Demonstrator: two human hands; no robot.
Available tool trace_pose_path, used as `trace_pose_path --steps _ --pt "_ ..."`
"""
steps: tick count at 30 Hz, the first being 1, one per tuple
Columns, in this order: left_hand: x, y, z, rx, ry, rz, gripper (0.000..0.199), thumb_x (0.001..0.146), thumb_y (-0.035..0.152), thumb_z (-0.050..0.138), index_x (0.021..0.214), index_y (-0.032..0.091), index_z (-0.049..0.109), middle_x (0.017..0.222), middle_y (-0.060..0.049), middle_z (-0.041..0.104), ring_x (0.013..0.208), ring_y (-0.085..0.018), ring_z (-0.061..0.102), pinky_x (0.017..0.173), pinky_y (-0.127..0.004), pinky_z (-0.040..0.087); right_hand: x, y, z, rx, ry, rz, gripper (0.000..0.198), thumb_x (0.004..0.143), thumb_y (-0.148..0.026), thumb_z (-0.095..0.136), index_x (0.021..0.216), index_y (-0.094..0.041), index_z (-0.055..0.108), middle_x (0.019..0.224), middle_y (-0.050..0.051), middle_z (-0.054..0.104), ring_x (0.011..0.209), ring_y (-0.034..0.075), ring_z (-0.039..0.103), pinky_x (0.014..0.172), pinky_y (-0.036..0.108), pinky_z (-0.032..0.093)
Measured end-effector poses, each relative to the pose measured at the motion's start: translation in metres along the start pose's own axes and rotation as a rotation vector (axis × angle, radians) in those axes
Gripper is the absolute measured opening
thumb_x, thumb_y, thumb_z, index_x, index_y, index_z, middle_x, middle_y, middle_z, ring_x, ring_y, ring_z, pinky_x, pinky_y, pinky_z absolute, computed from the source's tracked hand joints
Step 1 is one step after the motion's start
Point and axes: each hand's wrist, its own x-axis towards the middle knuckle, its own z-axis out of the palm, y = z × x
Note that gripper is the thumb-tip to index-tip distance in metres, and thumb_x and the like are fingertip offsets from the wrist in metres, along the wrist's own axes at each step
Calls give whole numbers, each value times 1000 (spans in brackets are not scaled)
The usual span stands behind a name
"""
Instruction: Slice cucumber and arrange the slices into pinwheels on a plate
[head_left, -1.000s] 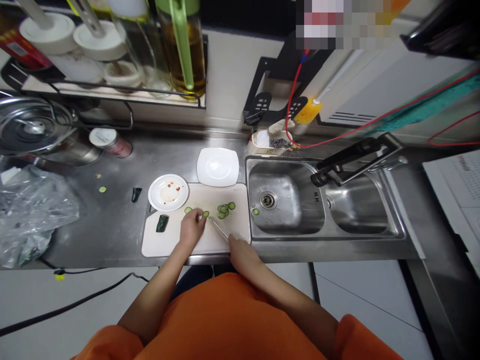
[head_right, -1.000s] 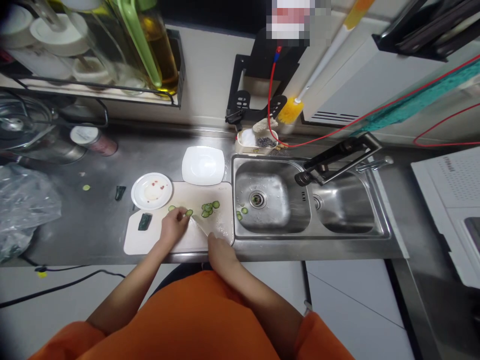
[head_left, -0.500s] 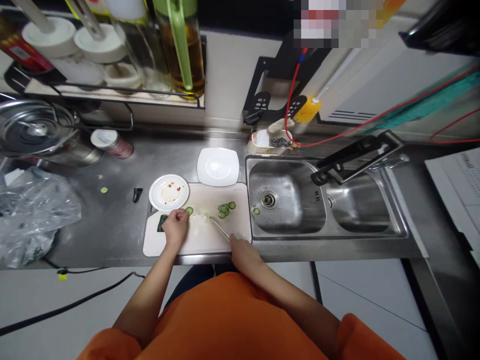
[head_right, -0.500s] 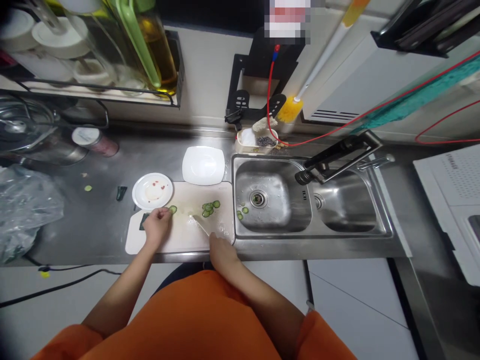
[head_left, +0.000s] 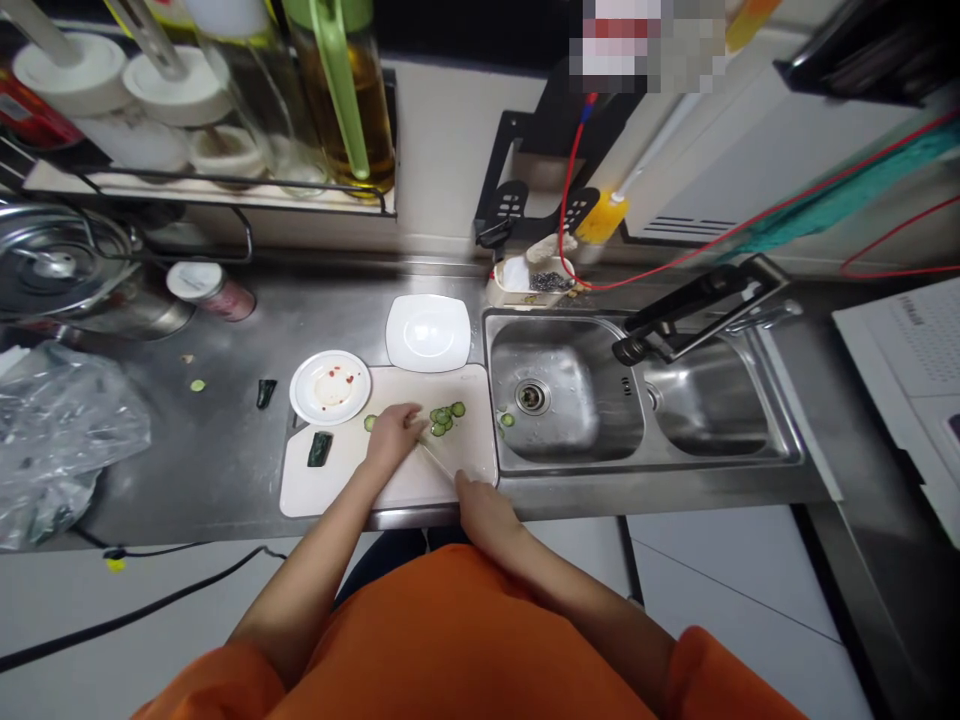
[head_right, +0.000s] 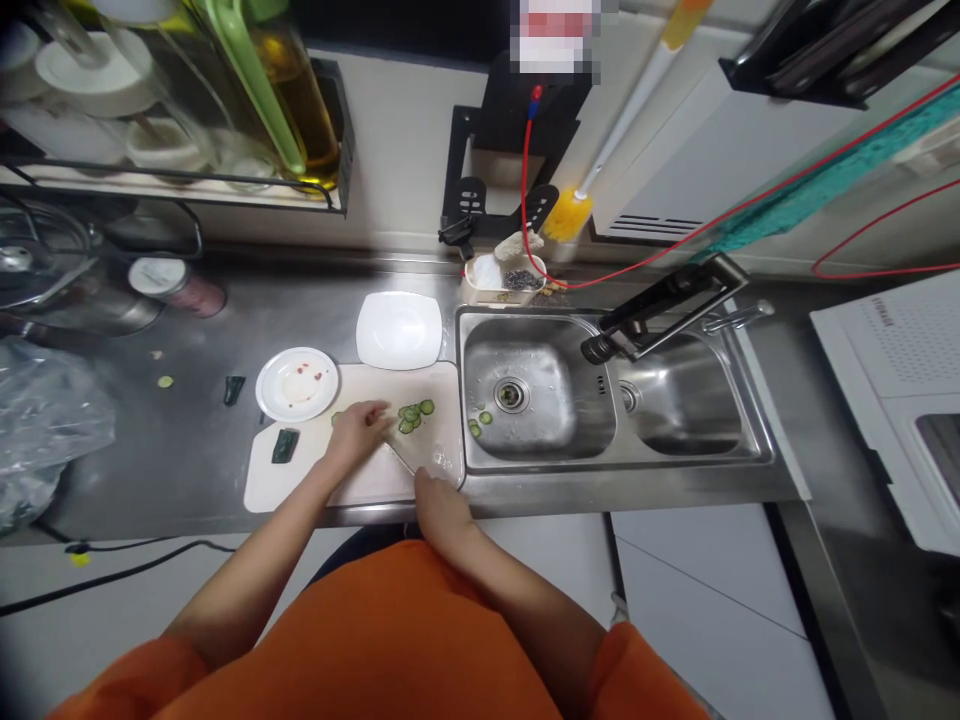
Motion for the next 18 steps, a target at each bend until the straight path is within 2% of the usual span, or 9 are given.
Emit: trace_pose_path --steps 3,7,18 --pt "16 12 13 110 -108 74 27 72 24 62 98 19 69 89 -7 67 83 -19 60 77 -29 45 2 1 2 4 7 8 38 87 -3 32 122 -14 43 98 16 64 100 26 62 75 34 49" --pt "25 13 21 210 -210 125 26 72 23 60 96 21 69 85 -4 66 82 -18 58 75 -28 44 4 3 4 16 11 2 40 86 -3 33 123 -14 42 99 17 64 99 27 62 75 36 50" --pt "32 22 20 230 -281 183 29 69 15 58 95 20 69 86 -6 65 81 -19 58 73 -28 44 2 4 0 10 -10 2 36 87 -4 35 121 -13 43 99 17 64 101 25 63 77 34 50"
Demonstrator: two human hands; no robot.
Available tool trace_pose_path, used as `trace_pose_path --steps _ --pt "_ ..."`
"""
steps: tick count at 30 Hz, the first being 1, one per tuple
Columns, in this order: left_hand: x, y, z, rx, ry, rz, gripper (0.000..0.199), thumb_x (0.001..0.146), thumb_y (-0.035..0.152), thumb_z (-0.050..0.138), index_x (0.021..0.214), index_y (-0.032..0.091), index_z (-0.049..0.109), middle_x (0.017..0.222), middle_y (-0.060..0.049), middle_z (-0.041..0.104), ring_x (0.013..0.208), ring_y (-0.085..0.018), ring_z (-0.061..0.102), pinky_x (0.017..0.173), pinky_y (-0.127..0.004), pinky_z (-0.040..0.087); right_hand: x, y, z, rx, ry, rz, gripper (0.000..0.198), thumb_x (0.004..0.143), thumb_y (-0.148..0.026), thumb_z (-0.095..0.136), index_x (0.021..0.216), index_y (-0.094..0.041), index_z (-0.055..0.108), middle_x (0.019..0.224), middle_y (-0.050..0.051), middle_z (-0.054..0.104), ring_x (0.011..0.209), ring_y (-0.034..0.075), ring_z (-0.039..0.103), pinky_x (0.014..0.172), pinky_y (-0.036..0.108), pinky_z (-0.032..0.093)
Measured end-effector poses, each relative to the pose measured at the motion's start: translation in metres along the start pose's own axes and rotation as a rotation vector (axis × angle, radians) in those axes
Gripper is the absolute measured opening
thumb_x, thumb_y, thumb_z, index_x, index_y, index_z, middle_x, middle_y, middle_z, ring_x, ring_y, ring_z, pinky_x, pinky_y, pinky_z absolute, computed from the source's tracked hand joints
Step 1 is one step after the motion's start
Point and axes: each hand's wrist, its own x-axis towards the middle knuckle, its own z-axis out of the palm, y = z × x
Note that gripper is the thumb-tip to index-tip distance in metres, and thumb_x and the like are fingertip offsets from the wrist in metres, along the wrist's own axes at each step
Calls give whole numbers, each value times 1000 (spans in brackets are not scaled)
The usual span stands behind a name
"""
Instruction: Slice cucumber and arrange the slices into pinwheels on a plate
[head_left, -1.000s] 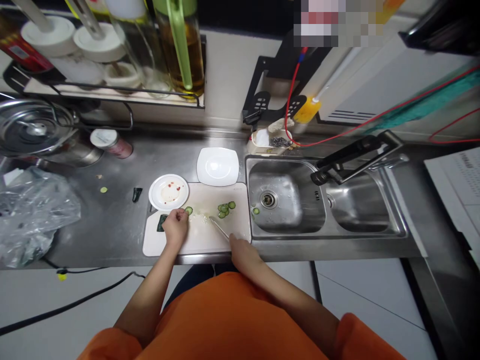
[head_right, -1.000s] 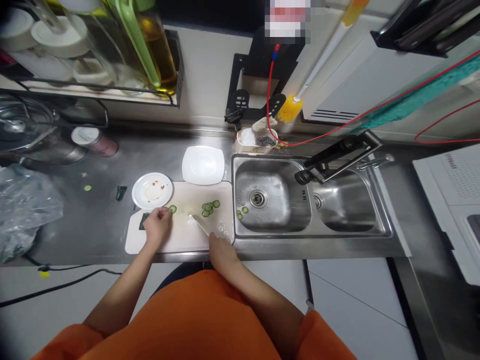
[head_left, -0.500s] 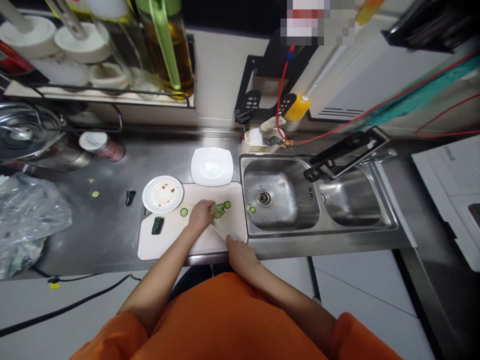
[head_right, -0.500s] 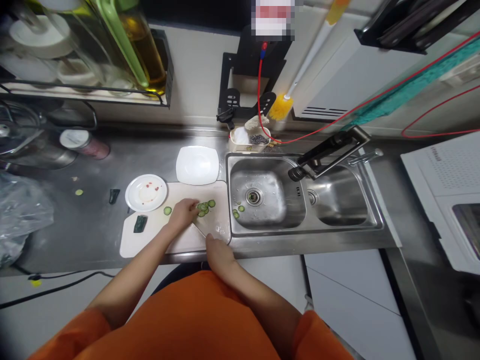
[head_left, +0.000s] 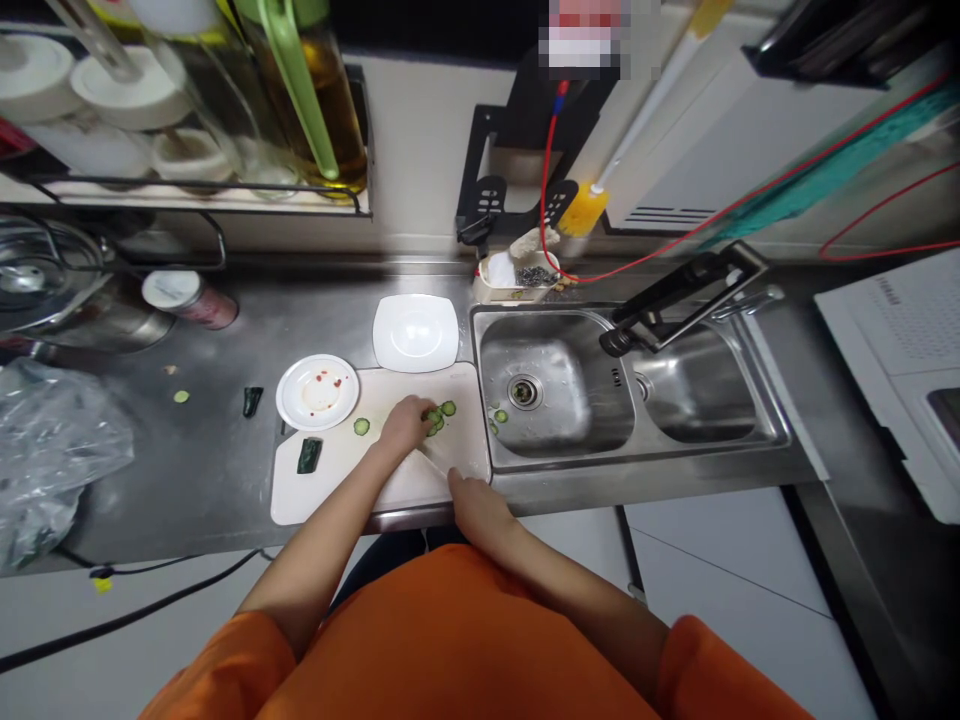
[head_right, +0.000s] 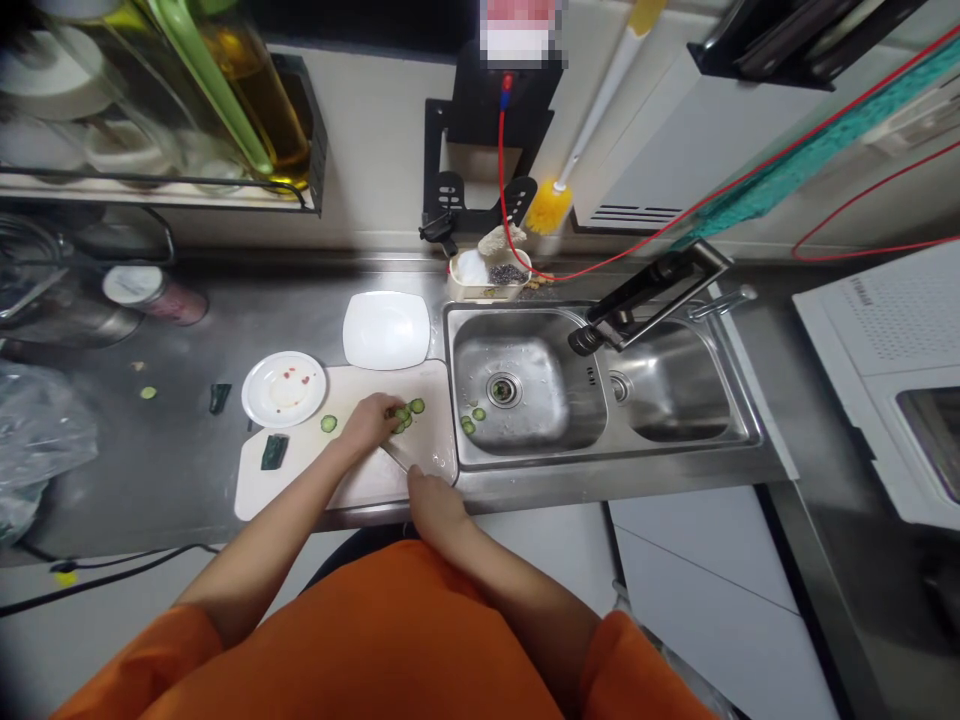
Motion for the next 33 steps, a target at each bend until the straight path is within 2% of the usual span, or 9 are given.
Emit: trace_pose_path --steps 7,12,17,21,25,28,30,33 --pt "2 4 -1 -14 -8 -2 21 66 13 58 83 20 69 81 -5 64 77 -19 58 69 -28 43 2 3 2 -2 14 -15 36 86 -4 35 120 -13 44 98 16 65 99 26 63 75 34 49" --pt "-3 5 -3 -138 -24 -70 16 68 13 57 79 21 65 73 0 65 67 -14 57 64 -25 43 1 3 0 6 4 -17 36 86 -3 35 119 -13 44 97 16 65 98 26 63 73 34 49" --pt "-14 -2 -12 -273 80 -177 17 69 16 58 84 21 64 73 2 67 67 -12 59 66 -23 45 2 5 -1 1 22 -27 37 85 -3 34 119 -13 44 97 17 64 96 27 63 72 36 50" --pt "-30 -18 -24 -309 173 -240 23 70 21 57 92 21 64 77 1 69 72 -13 63 71 -24 47 4 9 2 -3 35 -35 40 84 -3 33 121 -13 44 97 17 64 97 27 63 73 35 49" --pt "-41 -36 -29 -321 130 -210 29 73 22 51 100 19 63 80 1 71 74 -14 64 73 -25 49 4 14 1 5 38 -34 41 83 -3 36 121 -13 44 96 16 64 97 26 62 73 32 47" --pt "-44 -41 -27 -250 84 -166 29 75 20 48 99 19 64 80 0 70 75 -15 64 74 -26 49 2 16 -4 13 19 -12 40 82 -3 37 120 -13 44 96 15 64 96 26 63 72 31 46" --pt "-47 -41 -23 -198 113 -133 29 76 18 46 99 20 65 87 -2 71 81 -16 64 79 -28 48 2 16 -6 12 19 -12 40 82 -2 36 120 -13 44 96 15 64 96 26 63 72 31 46" --pt "-55 -39 -15 -147 219 -93 32 77 15 46 102 19 64 101 -6 69 94 -19 61 88 -31 46 3 15 -6 -1 50 -21 41 81 -1 37 119 -12 44 96 15 65 96 27 62 72 32 47"
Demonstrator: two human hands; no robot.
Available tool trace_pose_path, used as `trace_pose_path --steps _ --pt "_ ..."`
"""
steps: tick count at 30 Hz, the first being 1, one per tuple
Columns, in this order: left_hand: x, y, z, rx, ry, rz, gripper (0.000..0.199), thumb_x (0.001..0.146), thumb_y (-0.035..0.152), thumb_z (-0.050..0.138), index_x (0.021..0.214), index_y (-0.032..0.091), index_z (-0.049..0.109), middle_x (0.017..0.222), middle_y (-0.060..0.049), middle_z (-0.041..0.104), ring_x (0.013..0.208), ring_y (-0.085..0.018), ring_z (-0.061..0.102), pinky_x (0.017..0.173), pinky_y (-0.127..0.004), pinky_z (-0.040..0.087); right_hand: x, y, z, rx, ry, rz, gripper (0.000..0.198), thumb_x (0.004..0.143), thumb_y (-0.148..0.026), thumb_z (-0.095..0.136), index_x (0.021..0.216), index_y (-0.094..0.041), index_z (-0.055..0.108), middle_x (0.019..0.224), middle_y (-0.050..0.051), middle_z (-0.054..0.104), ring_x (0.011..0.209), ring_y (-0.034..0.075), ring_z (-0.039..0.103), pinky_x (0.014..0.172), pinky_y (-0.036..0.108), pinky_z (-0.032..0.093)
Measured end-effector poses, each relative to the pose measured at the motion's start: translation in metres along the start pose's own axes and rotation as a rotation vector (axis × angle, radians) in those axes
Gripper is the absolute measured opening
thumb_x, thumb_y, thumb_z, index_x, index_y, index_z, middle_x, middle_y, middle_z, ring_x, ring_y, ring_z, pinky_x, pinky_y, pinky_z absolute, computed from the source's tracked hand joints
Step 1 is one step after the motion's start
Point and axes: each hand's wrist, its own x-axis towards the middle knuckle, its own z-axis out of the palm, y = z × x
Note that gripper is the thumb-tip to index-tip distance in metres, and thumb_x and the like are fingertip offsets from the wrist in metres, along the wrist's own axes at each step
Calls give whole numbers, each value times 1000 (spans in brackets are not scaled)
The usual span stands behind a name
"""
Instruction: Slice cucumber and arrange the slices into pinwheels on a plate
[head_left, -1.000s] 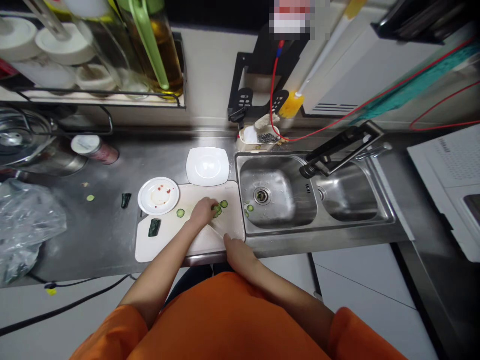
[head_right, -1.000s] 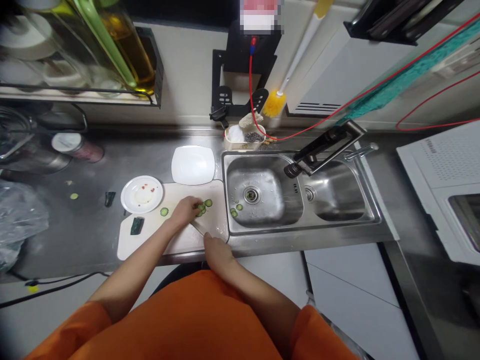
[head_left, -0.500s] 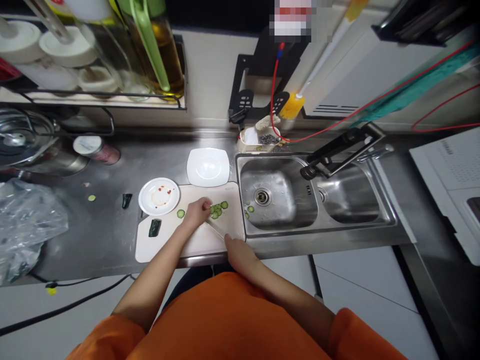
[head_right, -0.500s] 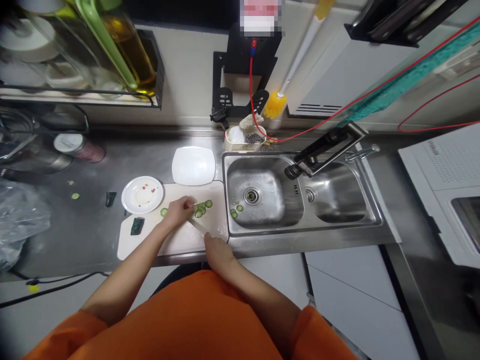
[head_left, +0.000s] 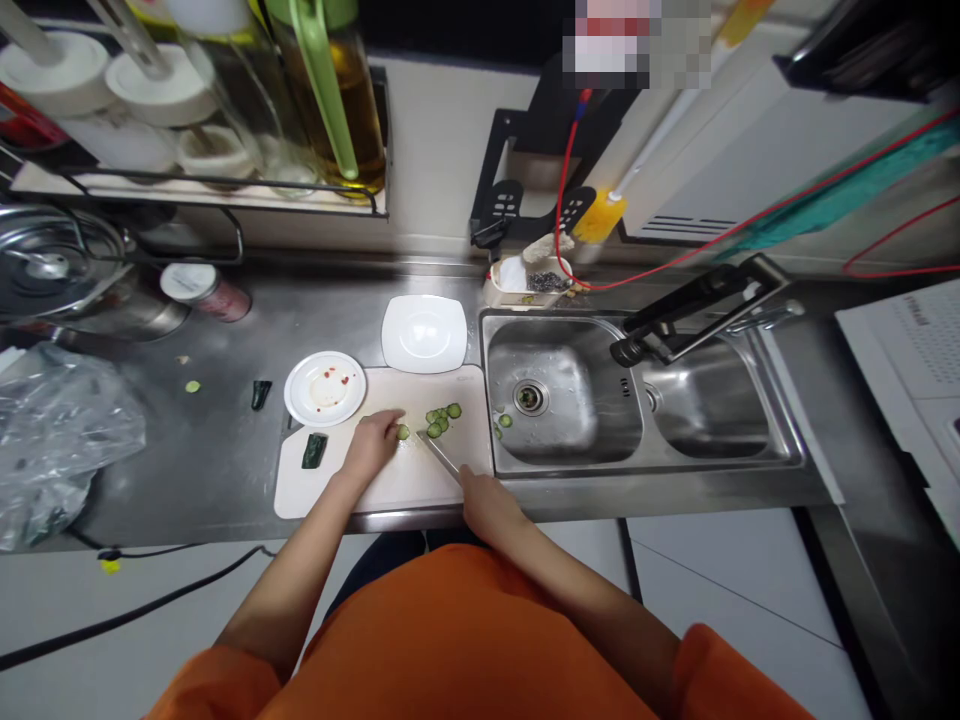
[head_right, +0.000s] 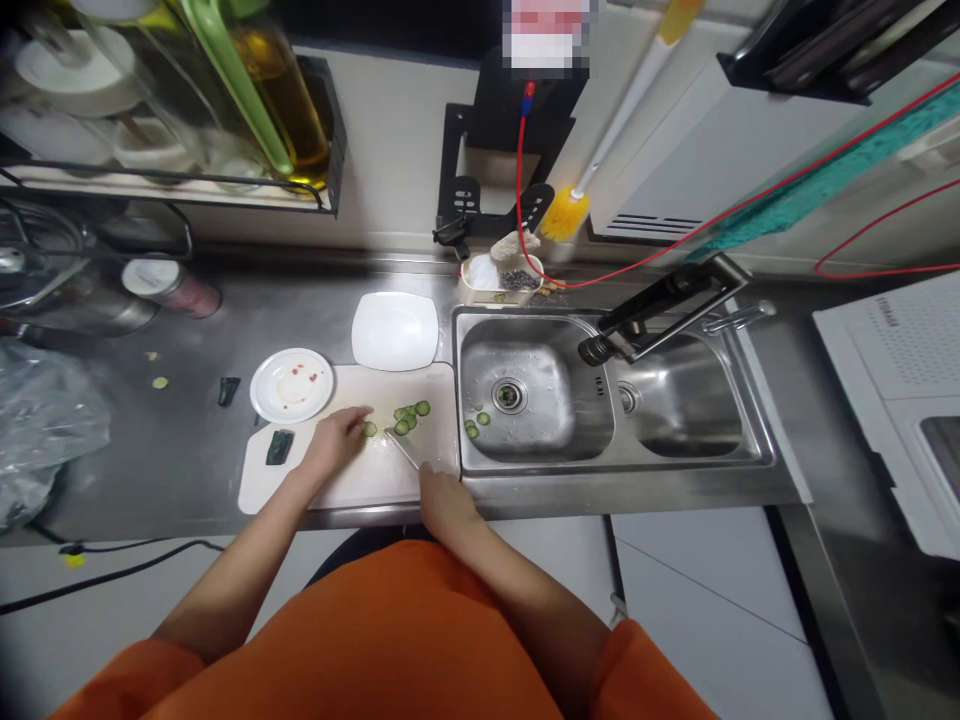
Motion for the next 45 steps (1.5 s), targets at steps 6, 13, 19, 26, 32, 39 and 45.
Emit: trace_pose_path --steps 6,13,19,26,32,39,45 --pt "-23 -4 16 62 139 -31 26 75 18 53 98 16 65 92 -9 63 86 -20 59 85 -32 47 4 -12 -1 -9 9 -18 39 84 -3 36 120 -13 43 93 15 65 95 25 63 72 31 47" --pt "-26 -4 24 21 210 -100 21 75 17 53 92 16 66 86 -6 59 77 -18 57 79 -30 47 8 -23 -4 -25 -4 -47 36 85 -4 37 119 -13 43 96 16 65 98 26 63 74 31 48" --pt "-26 -3 23 1 222 -116 21 74 16 53 91 16 65 84 -6 59 77 -18 57 78 -31 47 12 -25 -2 -28 24 -63 34 85 -3 37 117 -13 43 94 15 66 96 25 64 74 32 48" --pt "-25 -1 22 -4 230 -111 20 74 18 53 90 17 66 83 -6 59 79 -19 57 79 -32 47 13 -26 -2 -16 3 -70 36 84 -3 38 119 -11 42 94 15 65 97 25 63 74 31 48" --pt "-24 -2 23 17 220 -133 20 72 17 54 88 16 66 82 -6 59 78 -19 57 78 -31 47 14 -29 -4 3 10 -83 35 84 0 36 117 -10 43 95 17 65 97 25 63 75 32 48" --pt "-20 3 20 32 203 -170 19 69 17 54 85 17 65 77 -5 58 74 -19 57 74 -31 46 0 -17 -2 -34 -53 -31 39 85 -2 37 122 -11 42 101 18 63 101 26 61 76 33 48" --pt "-20 14 13 -21 126 -226 9 74 21 51 73 21 61 67 0 59 64 -15 55 65 -26 41 -8 -7 0 -37 -72 1 39 84 -1 35 120 -12 45 97 17 64 97 27 63 73 33 48"
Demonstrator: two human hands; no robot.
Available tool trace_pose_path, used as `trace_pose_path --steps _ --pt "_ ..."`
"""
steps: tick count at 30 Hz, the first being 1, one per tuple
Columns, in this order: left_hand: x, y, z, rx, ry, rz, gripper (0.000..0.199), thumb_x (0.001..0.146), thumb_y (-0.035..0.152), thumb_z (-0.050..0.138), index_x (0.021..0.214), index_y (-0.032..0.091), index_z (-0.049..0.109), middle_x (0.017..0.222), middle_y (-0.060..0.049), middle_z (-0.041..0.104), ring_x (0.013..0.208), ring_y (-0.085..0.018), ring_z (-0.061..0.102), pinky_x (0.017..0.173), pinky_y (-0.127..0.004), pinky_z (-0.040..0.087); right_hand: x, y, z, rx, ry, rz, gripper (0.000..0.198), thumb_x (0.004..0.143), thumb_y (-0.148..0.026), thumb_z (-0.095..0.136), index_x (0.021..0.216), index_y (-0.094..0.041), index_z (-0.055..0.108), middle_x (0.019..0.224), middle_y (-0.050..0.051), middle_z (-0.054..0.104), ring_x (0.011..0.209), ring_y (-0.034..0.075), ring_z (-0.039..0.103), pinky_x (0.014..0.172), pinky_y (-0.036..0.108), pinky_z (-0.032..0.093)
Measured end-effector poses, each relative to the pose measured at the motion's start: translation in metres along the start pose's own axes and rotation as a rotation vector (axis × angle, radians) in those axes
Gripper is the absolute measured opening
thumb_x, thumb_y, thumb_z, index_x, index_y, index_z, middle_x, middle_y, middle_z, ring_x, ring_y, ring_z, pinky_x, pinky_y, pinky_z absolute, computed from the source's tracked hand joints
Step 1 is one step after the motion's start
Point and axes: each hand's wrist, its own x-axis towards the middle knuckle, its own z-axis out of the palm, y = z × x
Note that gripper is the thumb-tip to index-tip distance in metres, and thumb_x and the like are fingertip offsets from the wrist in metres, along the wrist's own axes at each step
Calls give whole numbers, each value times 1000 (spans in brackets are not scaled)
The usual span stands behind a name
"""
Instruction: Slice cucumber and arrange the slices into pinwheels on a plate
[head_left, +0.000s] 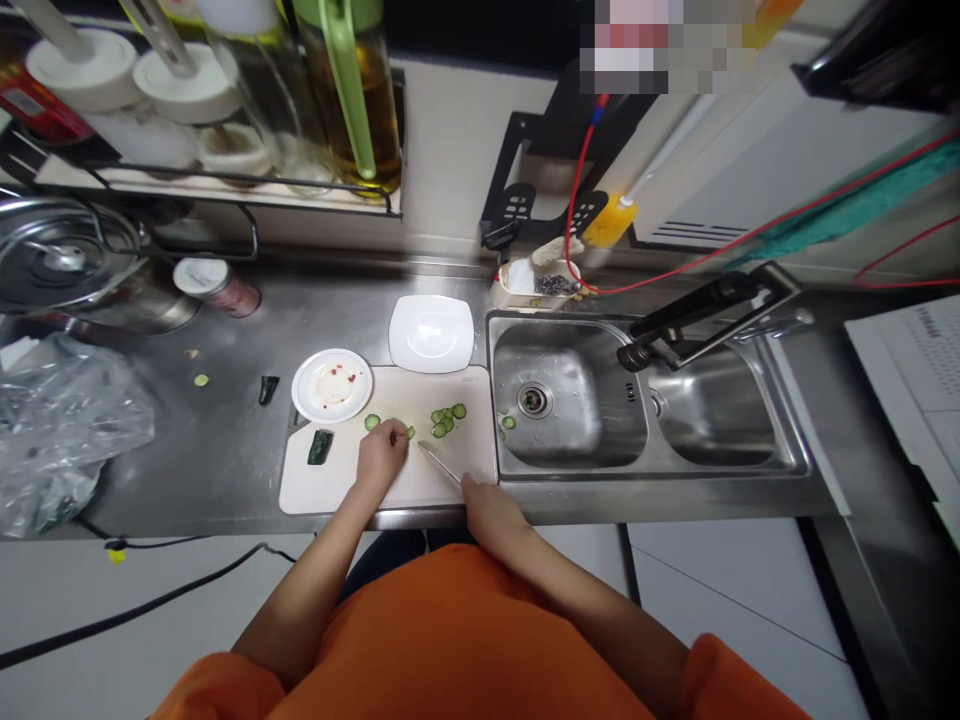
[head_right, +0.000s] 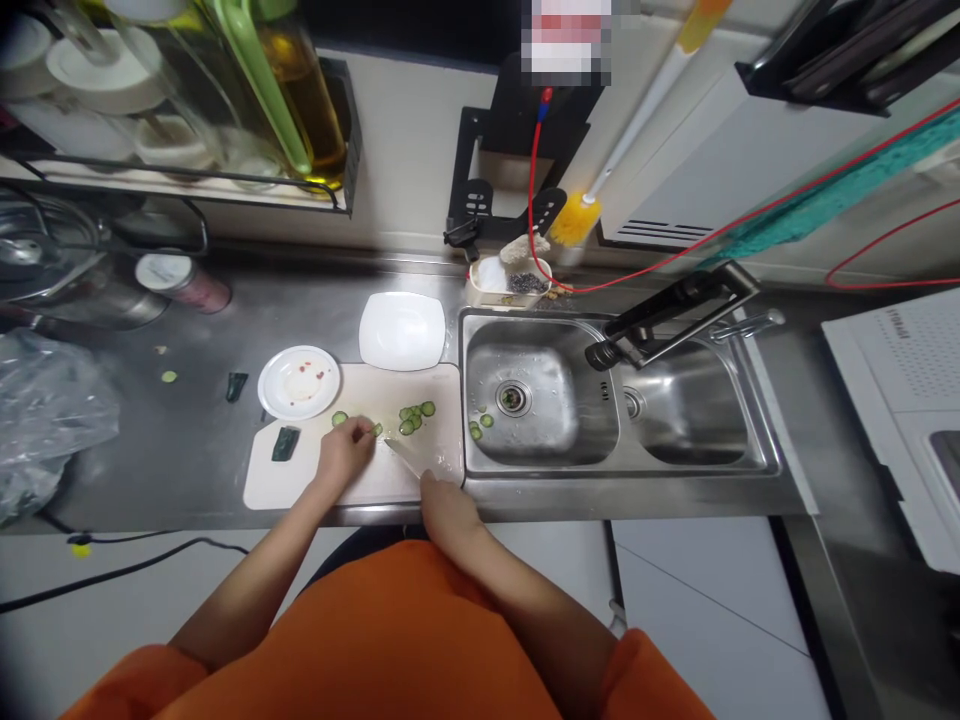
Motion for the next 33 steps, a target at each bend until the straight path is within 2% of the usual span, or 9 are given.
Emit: trace_pose_path --steps 5,9,14,17,19,21,24,26,33 --pt "0 -7 -14 -94 83 -166 17 77 37 55 78 21 62 73 0 66 67 -14 59 67 -24 42 -1 -1 -2 2 -8 1 41 83 0 36 121 -11 44 99 18 64 100 27 61 75 34 48" --pt "5 -24 -28 -84 174 -249 19 76 36 55 82 20 63 77 -2 68 70 -15 60 71 -26 43 -1 -1 -2 11 -12 -5 43 81 1 36 123 -10 43 99 18 64 100 27 61 75 33 48" --pt "8 -39 -32 66 204 -132 19 78 31 50 85 18 63 77 -4 66 71 -18 58 72 -29 43 -1 0 -2 9 -5 -6 43 83 1 35 124 -9 43 100 19 64 100 27 61 76 34 48" --pt "7 -34 -29 125 218 -41 21 79 29 49 87 17 64 81 -8 65 78 -21 58 76 -31 43 -2 0 -2 7 4 -9 41 84 0 35 123 -9 43 102 19 63 101 28 61 77 35 47" --pt "9 -23 -27 86 158 20 23 79 30 50 91 17 65 87 -8 66 79 -20 58 77 -31 44 -2 -1 -1 0 16 -16 41 84 0 33 123 -9 43 102 19 64 101 28 61 78 36 48" --pt "14 -8 -22 26 25 97 25 79 31 52 95 18 65 89 -6 67 77 -18 58 74 -28 44 -2 -2 1 -9 20 -20 41 84 1 31 121 -9 44 100 19 64 100 28 62 76 36 49" --pt "26 16 -11 61 -208 162 17 75 31 59 83 19 67 76 -3 65 70 -15 56 67 -25 41 -1 -2 3 -20 21 -14 39 85 0 29 118 -10 45 97 17 65 97 28 63 74 36 50" --pt "35 27 -1 138 -298 150 11 70 28 63 75 19 66 72 -1 64 69 -15 56 64 -24 39 0 -2 6 -22 33 -12 36 86 0 30 117 -11 46 96 17 65 96 27 64 74 35 50" --pt "44 38 17 201 -368 64 4 64 20 64 67 20 64 70 -1 64 66 -14 56 61 -24 38 1 0 9 11 49 -7 34 88 -3 30 116 -12 47 94 17 65 97 27 64 74 35 50"
